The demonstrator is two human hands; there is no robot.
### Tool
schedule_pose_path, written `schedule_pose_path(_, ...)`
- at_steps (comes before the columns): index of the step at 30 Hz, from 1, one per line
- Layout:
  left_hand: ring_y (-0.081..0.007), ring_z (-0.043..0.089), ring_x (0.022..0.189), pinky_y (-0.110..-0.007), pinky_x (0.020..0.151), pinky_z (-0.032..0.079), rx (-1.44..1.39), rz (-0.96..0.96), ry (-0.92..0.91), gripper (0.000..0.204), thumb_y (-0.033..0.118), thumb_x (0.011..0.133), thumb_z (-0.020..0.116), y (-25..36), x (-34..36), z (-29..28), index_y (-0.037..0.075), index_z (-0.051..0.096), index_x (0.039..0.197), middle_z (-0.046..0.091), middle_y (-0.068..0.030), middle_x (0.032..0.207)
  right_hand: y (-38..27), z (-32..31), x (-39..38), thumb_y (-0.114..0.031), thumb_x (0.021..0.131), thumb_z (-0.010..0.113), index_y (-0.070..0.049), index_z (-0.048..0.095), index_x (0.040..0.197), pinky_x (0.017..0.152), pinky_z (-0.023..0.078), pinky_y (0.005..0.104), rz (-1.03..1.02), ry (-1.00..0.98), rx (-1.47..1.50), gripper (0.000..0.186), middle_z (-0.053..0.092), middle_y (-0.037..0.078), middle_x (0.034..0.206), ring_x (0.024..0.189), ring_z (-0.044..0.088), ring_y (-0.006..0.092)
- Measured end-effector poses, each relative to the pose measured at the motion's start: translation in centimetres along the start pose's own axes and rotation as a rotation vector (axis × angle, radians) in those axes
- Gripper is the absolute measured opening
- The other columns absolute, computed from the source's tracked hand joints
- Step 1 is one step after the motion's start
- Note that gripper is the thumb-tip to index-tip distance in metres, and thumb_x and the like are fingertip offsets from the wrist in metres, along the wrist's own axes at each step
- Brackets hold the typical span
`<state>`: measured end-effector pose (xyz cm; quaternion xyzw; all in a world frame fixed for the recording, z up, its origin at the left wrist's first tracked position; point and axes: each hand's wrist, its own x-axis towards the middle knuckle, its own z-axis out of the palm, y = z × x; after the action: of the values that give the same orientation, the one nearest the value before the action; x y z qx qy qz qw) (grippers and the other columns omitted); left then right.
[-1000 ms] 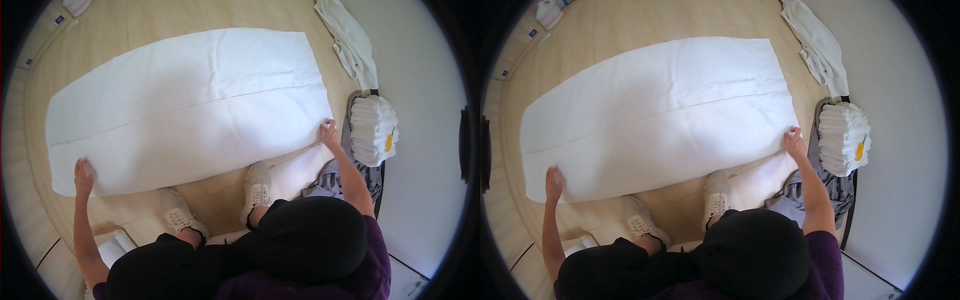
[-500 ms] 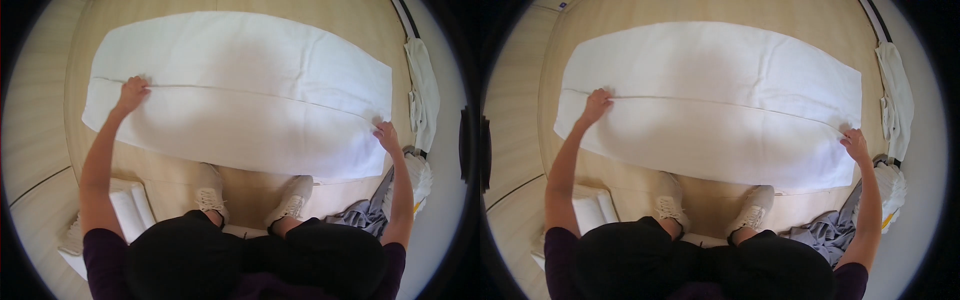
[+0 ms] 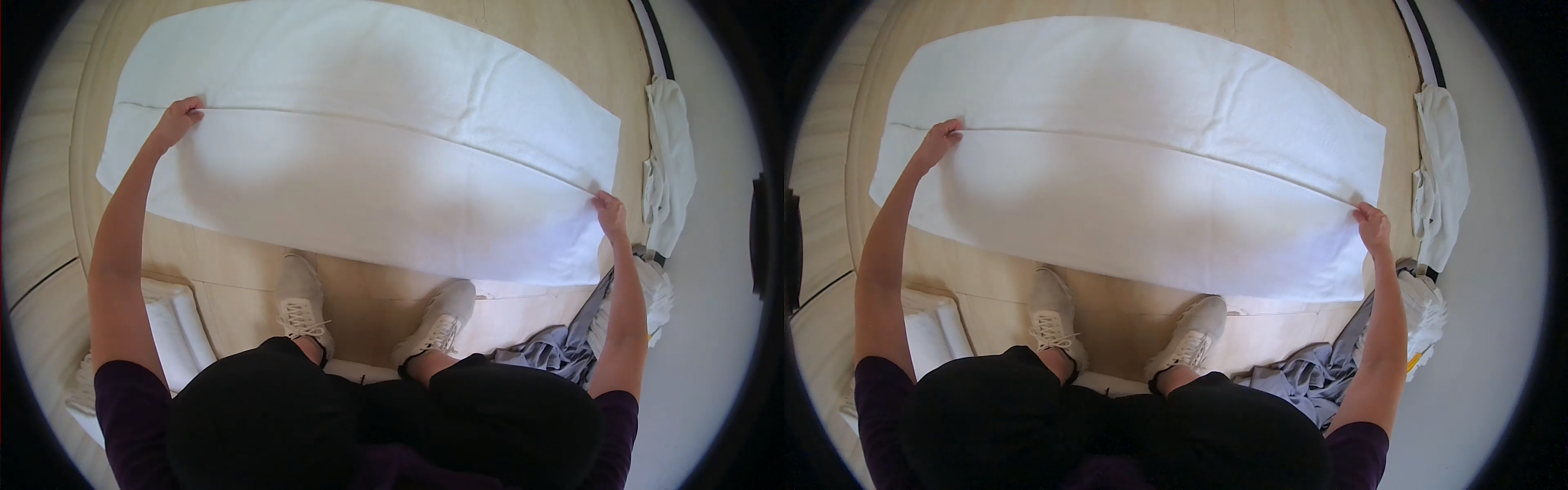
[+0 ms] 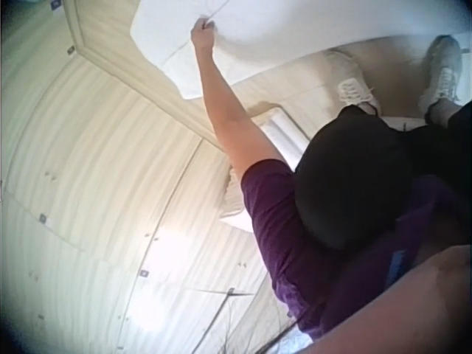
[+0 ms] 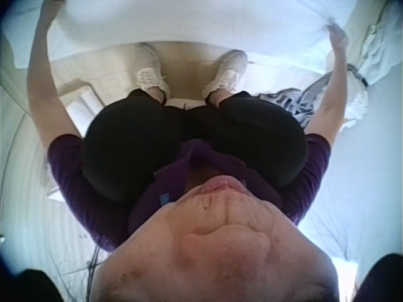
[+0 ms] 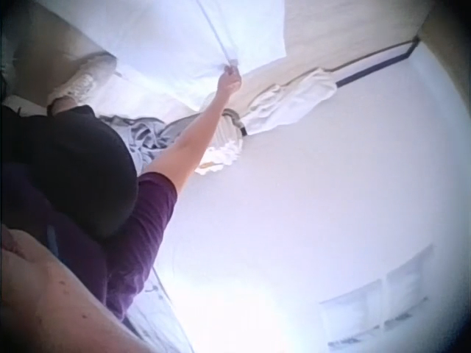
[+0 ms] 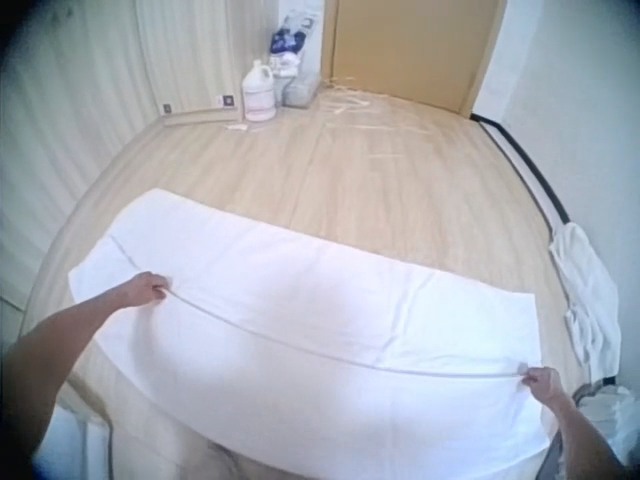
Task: The person spreads out a white towel by hand, folds it into a rectangle, and places it on a stack of towels.
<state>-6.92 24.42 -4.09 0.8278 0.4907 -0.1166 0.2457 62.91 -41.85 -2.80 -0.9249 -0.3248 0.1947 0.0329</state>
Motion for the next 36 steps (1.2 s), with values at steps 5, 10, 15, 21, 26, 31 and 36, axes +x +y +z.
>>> schedule_pose_path(5, -0.0306, 0.064, 0.100, -0.042, 0.085, 0.050, 0.244, 0.095, 0.092, 0.014, 0.017, 0.088, 0.067, 1.5, -0.2, 0.0, 0.009, 0.066, 0.099, 0.069, -0.0099, 0.100, -1.6, 0.4, 0.3, -0.019, 0.089, 0.071, -0.007, 0.073, 0.102, 0.086, 0.054, 0.0460, -0.109, 0.004, -0.256, 0.017, 0.072, 0.017, 0.102, 0.100, 0.068, 0.0357)
schedule_pose_path(10, -0.0330, 0.056, 0.118, -0.046, 0.101, 0.047, 0.359, 0.221, 0.113, 0.034, 0.012, 0.084, 0.062, 5.2, 4.3, -1.5, 0.013, 0.062, 0.118, 0.065, -0.0115, 0.120, -7.1, -0.9, 4.3, 0.000, 0.079, 0.069, -0.009, 0.063, 0.119, 0.095, 0.052, 0.0487, -0.060, 0.158, -0.508, 0.041, 0.066, 0.017, 0.117, 0.113, 0.061, 0.0403)
schedule_pose_path(15, -0.0359, 0.042, 0.141, -0.041, 0.119, 0.036, 0.117, 0.499, 0.310, 0.067, -0.003, 0.086, 0.052, 14.8, 14.5, -0.1, 0.010, 0.043, 0.151, 0.048, -0.0175, 0.152, -18.1, -1.6, 13.8, 0.006, 0.082, 0.053, -0.012, 0.051, 0.143, 0.107, 0.049, 0.0474, -0.409, 0.307, -0.211, 0.064, 0.053, 0.015, 0.146, 0.131, 0.053, 0.0393)
schedule_pose_path(21, -0.0327, 0.030, 0.150, -0.056, 0.118, 0.033, 0.344, 0.291, 0.098, 0.051, -0.001, 0.086, 0.054, 24.3, 13.9, 0.9, 0.013, 0.051, 0.134, 0.038, -0.0119, 0.159, -24.9, -0.5, 14.8, 0.001, 0.089, 0.053, -0.020, 0.040, 0.151, 0.104, 0.051, 0.0471, -0.173, 0.105, -0.340, 0.066, 0.047, 0.017, 0.150, 0.127, 0.058, 0.0355)
schedule_pose_path(26, -0.0351, 0.065, 0.112, -0.058, 0.108, 0.040, 0.593, 0.407, 0.153, 0.030, 0.003, 0.078, 0.064, 23.3, 10.7, -2.5, 0.011, 0.053, 0.105, 0.070, -0.0144, 0.107, -22.8, -4.1, 12.0, -0.003, 0.087, 0.055, -0.019, 0.050, 0.142, 0.096, 0.054, 0.0449, -0.110, -0.064, -0.452, 0.057, 0.051, 0.017, 0.145, 0.118, 0.064, 0.0315)
schedule_pose_path(31, -0.0373, 0.067, 0.097, -0.050, 0.093, 0.048, 0.579, 0.578, 0.186, 0.036, 0.005, 0.074, 0.073, 15.6, 10.4, -5.2, 0.008, 0.058, 0.106, 0.069, -0.0170, 0.096, -18.5, -5.6, 11.4, -0.001, 0.083, 0.058, -0.013, 0.057, 0.134, 0.066, 0.062, 0.0412, 0.009, -0.386, -0.343, 0.052, 0.062, 0.020, 0.130, 0.079, 0.074, 0.0321)
schedule_pose_path(36, -0.0430, 0.062, 0.098, -0.050, 0.083, 0.052, 0.532, 0.553, 0.416, 0.025, 0.000, 0.085, 0.067, 10.2, 9.5, -10.1, 0.004, 0.057, 0.107, 0.064, -0.0197, 0.104, -11.9, -7.7, 12.0, -0.022, 0.090, 0.064, -0.010, 0.071, 0.111, 0.074, 0.059, 0.0514, -0.073, 0.157, -0.591, 0.025, 0.073, 0.019, 0.108, 0.102, 0.070, 0.0369)
